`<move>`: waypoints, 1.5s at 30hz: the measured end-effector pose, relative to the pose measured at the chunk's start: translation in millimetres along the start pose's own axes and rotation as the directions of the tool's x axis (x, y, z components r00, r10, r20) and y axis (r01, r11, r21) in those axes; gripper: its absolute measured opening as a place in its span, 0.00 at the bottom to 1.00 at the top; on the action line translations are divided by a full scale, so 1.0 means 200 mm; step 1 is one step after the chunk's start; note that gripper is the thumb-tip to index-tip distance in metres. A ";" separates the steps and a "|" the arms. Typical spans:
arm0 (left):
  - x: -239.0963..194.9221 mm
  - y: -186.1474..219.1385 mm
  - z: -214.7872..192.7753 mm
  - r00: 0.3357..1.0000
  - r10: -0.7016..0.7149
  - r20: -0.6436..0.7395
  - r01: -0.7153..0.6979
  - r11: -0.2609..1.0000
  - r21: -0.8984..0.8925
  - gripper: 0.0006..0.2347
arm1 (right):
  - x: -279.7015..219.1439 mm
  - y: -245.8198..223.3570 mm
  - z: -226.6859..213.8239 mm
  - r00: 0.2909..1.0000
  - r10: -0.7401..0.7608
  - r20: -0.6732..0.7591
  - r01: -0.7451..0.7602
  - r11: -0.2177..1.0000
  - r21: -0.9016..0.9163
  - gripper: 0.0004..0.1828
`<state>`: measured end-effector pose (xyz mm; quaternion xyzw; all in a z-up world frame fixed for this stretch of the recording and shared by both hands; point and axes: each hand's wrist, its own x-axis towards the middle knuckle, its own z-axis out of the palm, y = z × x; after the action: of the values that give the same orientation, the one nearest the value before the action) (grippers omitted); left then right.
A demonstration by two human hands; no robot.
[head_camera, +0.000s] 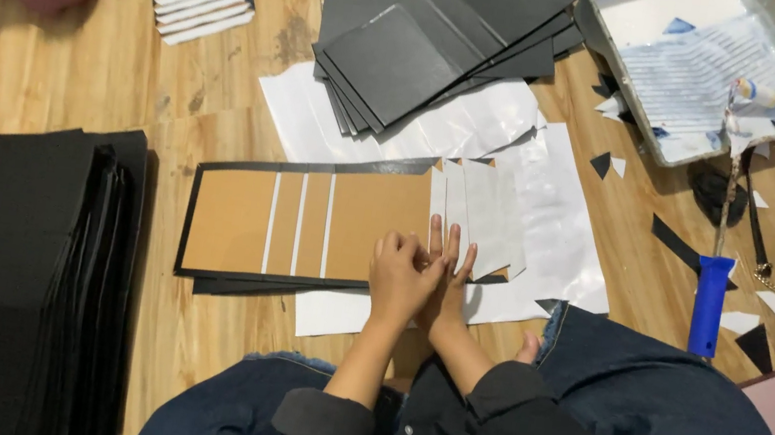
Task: The person sits on the floor and uses a blue-handled roller to apply glue to the white strips on a brown cardboard sheet. They then fold the cardboard and place it on a stack of similar sheets.
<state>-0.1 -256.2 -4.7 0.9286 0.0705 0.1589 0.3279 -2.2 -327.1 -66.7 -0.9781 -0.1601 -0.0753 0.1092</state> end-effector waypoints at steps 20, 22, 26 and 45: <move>0.07 -0.22 -0.26 0.731 -0.419 0.538 0.197 0.885 0.422 0.43 | 0.06 0.06 -0.10 0.933 -0.044 0.358 -0.031 0.979 0.200 0.42; 0.08 -0.20 -0.27 0.754 -0.410 0.513 0.198 0.886 0.418 0.44 | 0.05 0.06 -0.11 0.941 -0.047 0.336 -0.022 0.980 0.199 0.41; 0.06 -0.19 -0.23 0.799 -0.385 0.461 0.166 0.879 0.446 0.45 | 0.05 0.09 -0.10 0.951 -0.051 0.304 -0.016 0.977 0.214 0.38; 0.28 -0.72 -0.29 0.822 -0.410 0.395 0.218 0.867 0.448 0.40 | 0.04 0.05 -0.13 0.946 -0.109 0.304 0.068 0.988 0.142 0.36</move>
<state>28.1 -96.9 -39.8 0.9590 0.1721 -0.1492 0.1688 6.1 -340.9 -42.6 -0.9604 -0.2237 0.0854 0.1422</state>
